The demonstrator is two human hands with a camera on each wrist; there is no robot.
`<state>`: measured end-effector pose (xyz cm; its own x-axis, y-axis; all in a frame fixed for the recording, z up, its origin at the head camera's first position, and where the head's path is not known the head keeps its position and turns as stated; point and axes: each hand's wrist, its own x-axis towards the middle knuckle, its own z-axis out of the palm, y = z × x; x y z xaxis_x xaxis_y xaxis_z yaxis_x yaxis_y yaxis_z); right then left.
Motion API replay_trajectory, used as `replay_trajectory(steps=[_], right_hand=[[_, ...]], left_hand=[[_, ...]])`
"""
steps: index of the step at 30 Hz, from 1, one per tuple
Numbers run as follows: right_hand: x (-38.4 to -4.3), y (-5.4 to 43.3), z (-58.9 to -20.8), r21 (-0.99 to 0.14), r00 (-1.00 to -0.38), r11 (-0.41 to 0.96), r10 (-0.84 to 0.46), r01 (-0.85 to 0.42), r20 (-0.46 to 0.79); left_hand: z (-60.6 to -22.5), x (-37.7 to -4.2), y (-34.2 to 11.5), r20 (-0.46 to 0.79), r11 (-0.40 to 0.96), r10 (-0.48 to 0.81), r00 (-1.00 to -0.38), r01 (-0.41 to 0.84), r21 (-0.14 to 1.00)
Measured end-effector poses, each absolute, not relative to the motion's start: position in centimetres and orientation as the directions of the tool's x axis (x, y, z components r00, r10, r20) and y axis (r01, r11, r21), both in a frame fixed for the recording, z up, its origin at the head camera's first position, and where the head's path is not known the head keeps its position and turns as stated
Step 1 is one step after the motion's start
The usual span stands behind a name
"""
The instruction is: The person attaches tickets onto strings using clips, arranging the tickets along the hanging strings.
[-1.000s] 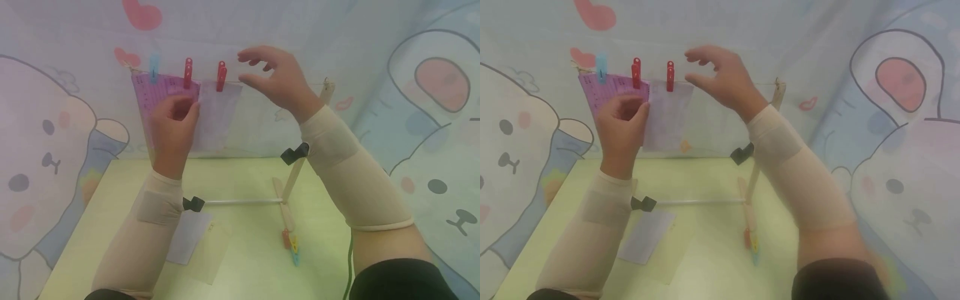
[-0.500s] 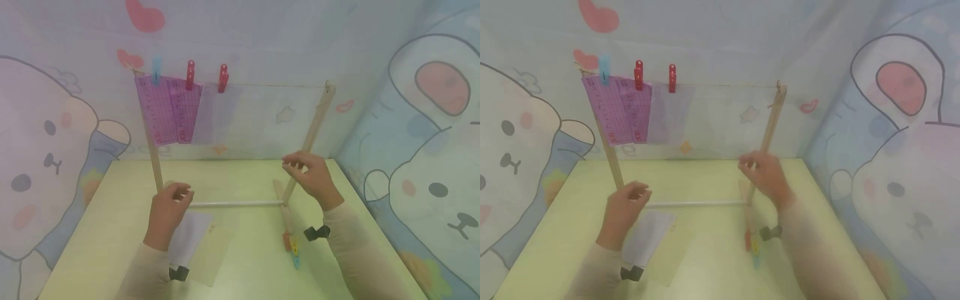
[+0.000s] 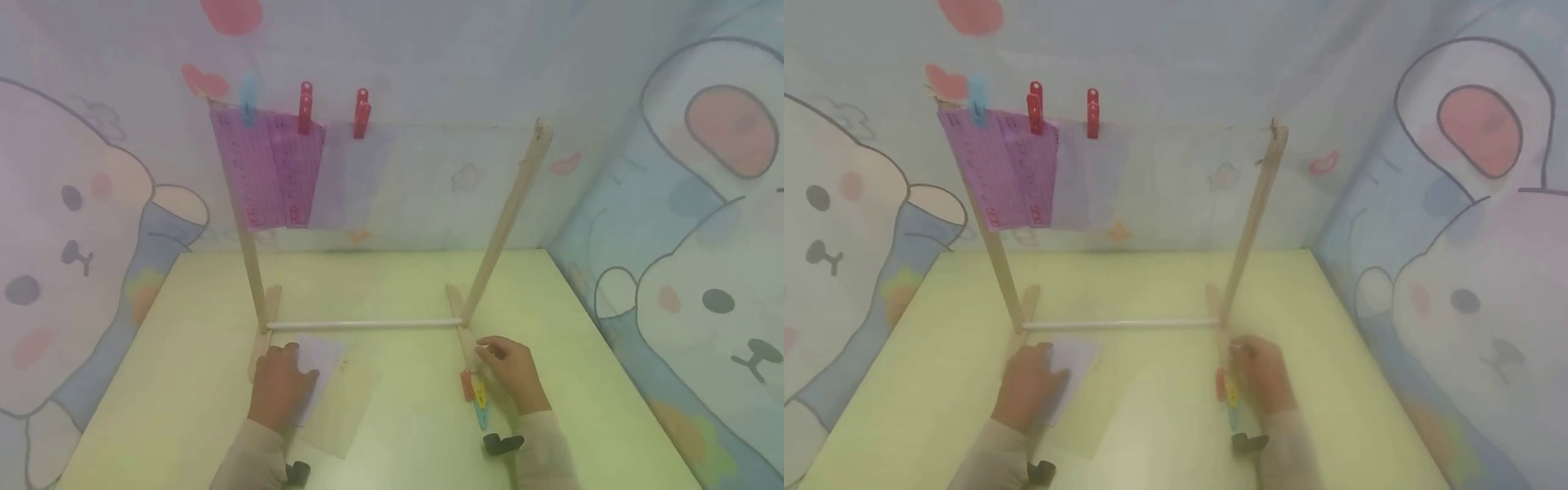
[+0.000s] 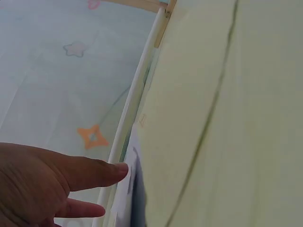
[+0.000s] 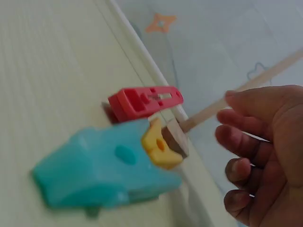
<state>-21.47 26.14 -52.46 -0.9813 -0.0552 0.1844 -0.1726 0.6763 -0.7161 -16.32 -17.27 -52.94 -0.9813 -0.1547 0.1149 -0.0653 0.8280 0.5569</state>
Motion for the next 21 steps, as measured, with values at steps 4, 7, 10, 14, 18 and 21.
replay_trajectory(steps=[4,7,10,14,18,21], right_hand=[[-21.1,27.5,-54.2,-0.741,-0.989,0.655,-0.091,-0.148,0.117],[-20.9,27.8,-54.7,-0.776,-0.992,0.623,-0.126,-0.102,0.03],[-20.8,27.4,-54.4,-0.79,-0.99,0.608,-0.141,-0.083,-0.005],[-20.7,26.5,-53.8,-0.75,-0.988,0.649,-0.147,-0.127,0.04],[-20.4,25.5,-53.6,-0.711,-0.984,0.687,-0.172,-0.147,0.038],[-20.0,24.8,-53.6,-0.656,-0.984,0.742,-0.18,-0.142,0.009]], left_hand=[[-53.5,-16.2,-16.9,0.125,0.829,-0.142,-0.982,-0.049,0.557],[-53.8,-16.3,-16.8,0.127,0.833,-0.132,-0.983,-0.04,0.552],[-53.8,-16.3,-17.0,0.111,0.818,-0.139,-0.984,-0.051,0.572],[-53.8,-16.5,-17.2,0.067,0.789,-0.153,-0.986,-0.081,0.609],[-53.9,-16.5,-17.4,0.028,0.761,-0.157,-0.987,-0.103,0.641],[-53.9,-16.3,-17.4,0.016,0.752,-0.15,-0.989,-0.104,0.65]])
